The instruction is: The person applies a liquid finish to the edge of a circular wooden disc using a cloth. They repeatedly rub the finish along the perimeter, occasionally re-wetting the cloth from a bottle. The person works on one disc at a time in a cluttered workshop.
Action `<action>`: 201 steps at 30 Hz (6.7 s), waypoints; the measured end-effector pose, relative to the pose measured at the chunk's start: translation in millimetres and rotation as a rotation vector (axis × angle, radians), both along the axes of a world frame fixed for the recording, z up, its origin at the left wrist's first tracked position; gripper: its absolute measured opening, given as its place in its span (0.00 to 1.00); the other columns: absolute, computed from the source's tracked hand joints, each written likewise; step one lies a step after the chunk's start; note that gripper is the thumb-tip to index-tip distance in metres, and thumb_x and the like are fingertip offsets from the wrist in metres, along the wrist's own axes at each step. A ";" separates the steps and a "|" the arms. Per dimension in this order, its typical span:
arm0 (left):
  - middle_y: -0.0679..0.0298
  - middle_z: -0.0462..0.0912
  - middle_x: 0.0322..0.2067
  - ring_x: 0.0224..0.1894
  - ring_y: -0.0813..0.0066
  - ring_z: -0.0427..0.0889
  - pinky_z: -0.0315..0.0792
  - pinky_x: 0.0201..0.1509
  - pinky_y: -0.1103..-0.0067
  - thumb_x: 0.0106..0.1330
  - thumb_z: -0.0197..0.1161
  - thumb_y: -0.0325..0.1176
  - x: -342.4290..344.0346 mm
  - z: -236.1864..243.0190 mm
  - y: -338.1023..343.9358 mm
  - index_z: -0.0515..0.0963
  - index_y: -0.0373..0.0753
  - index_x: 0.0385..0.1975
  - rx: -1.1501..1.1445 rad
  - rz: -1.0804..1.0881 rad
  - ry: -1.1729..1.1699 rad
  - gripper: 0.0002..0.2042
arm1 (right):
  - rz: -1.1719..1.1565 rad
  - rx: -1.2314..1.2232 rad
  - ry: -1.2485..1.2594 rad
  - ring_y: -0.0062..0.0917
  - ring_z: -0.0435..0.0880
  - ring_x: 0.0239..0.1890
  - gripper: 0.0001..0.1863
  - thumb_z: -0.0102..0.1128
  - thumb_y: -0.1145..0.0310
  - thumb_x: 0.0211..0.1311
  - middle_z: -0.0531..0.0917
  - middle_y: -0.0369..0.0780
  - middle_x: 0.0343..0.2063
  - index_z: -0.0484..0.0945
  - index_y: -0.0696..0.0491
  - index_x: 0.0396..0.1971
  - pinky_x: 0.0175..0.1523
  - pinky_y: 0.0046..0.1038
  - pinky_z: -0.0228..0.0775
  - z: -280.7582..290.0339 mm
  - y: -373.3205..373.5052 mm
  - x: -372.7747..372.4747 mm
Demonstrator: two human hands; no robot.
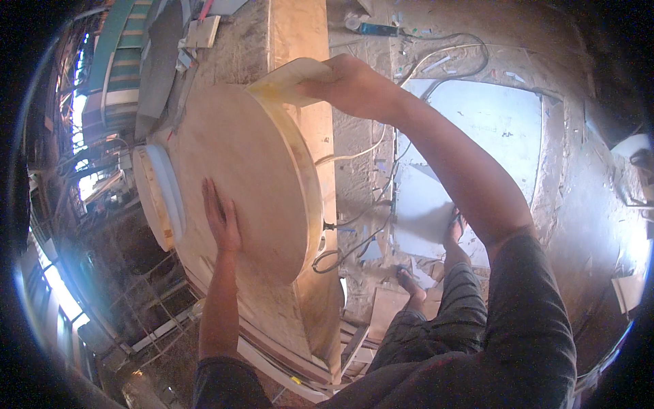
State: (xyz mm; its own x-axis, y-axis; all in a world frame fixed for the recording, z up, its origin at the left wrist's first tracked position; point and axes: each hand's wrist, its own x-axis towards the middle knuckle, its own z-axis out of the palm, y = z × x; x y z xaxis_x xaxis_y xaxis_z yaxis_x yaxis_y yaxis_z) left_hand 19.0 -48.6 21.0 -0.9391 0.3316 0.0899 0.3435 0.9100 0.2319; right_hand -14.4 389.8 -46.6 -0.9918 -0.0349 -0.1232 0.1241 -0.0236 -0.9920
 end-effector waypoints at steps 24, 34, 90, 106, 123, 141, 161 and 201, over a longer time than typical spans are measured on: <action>0.44 0.49 0.81 0.84 0.47 0.47 0.45 0.85 0.58 0.78 0.56 0.49 1.9 0.6 2.8 0.55 0.30 0.80 0.132 0.011 -0.091 0.38 | 0.278 0.089 0.291 0.31 0.88 0.52 0.18 0.70 0.58 0.72 0.91 0.43 0.49 0.89 0.53 0.54 0.63 0.33 0.77 -34.9 2.4 -50.6; 0.45 0.51 0.81 0.84 0.47 0.49 0.46 0.84 0.58 0.78 0.53 0.50 1.4 1.8 2.2 0.56 0.31 0.80 0.046 -0.003 -0.059 0.37 | 0.363 0.071 0.343 0.34 0.86 0.57 0.14 0.71 0.66 0.69 0.90 0.42 0.52 0.91 0.52 0.52 0.65 0.38 0.77 -31.5 20.0 -21.6; 0.43 0.53 0.81 0.83 0.47 0.51 0.46 0.84 0.60 0.79 0.55 0.52 0.1 -0.2 -2.5 0.58 0.31 0.79 0.046 -0.023 -0.033 0.38 | 0.202 0.056 0.562 0.37 0.86 0.53 0.23 0.67 0.85 0.56 0.90 0.43 0.50 0.91 0.52 0.52 0.61 0.38 0.78 -48.5 1.0 79.7; 0.43 0.57 0.79 0.82 0.47 0.54 0.49 0.83 0.61 0.78 0.58 0.42 -0.6 -1.6 -6.7 0.61 0.31 0.77 0.068 -0.059 0.014 0.33 | -0.001 -0.266 0.038 0.23 0.87 0.47 0.16 0.67 0.63 0.75 0.90 0.39 0.47 0.87 0.53 0.56 0.54 0.28 0.79 -27.2 -17.8 158.6; 0.40 0.60 0.77 0.80 0.45 0.58 0.52 0.83 0.58 0.76 0.62 0.39 -3.3 -9.6 -12.1 0.64 0.31 0.76 0.090 -0.077 0.071 0.32 | -0.213 0.029 0.170 0.32 0.85 0.57 0.15 0.66 0.72 0.73 0.88 0.41 0.54 0.87 0.50 0.57 0.63 0.35 0.79 -41.3 -73.3 191.1; 0.39 0.60 0.77 0.80 0.43 0.58 0.53 0.82 0.58 0.77 0.61 0.44 -4.8 -14.9 -14.9 0.64 0.31 0.76 0.054 -0.071 0.084 0.33 | -0.104 0.147 0.367 0.35 0.87 0.55 0.19 0.70 0.78 0.65 0.89 0.44 0.52 0.89 0.49 0.55 0.60 0.36 0.81 -29.9 -71.1 201.4; 0.39 0.59 0.77 0.80 0.43 0.56 0.52 0.82 0.57 0.78 0.59 0.46 -2.9 -11.7 -9.6 0.63 0.32 0.76 0.043 -0.063 0.070 0.34 | -0.225 -0.035 0.301 0.36 0.86 0.57 0.18 0.69 0.76 0.68 0.89 0.41 0.53 0.87 0.51 0.56 0.66 0.38 0.74 -30.8 -97.6 236.6; 0.38 0.61 0.76 0.80 0.44 0.57 0.52 0.82 0.59 0.78 0.60 0.43 -4.2 -11.4 -13.2 0.64 0.30 0.76 0.079 -0.091 0.074 0.33 | 0.165 0.393 0.505 0.37 0.84 0.52 0.33 0.76 0.73 0.32 0.91 0.39 0.50 0.92 0.48 0.49 0.59 0.38 0.80 -39.7 -57.0 206.1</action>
State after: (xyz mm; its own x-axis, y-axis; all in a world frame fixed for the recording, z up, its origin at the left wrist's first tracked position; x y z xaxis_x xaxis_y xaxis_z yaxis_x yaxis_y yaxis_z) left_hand 14.7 -61.8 9.6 -0.8956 0.4039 0.1865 0.4421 0.8545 0.2725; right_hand 191.8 332.8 -86.3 -0.9166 -0.2385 0.3209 -0.3875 0.3320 -0.8600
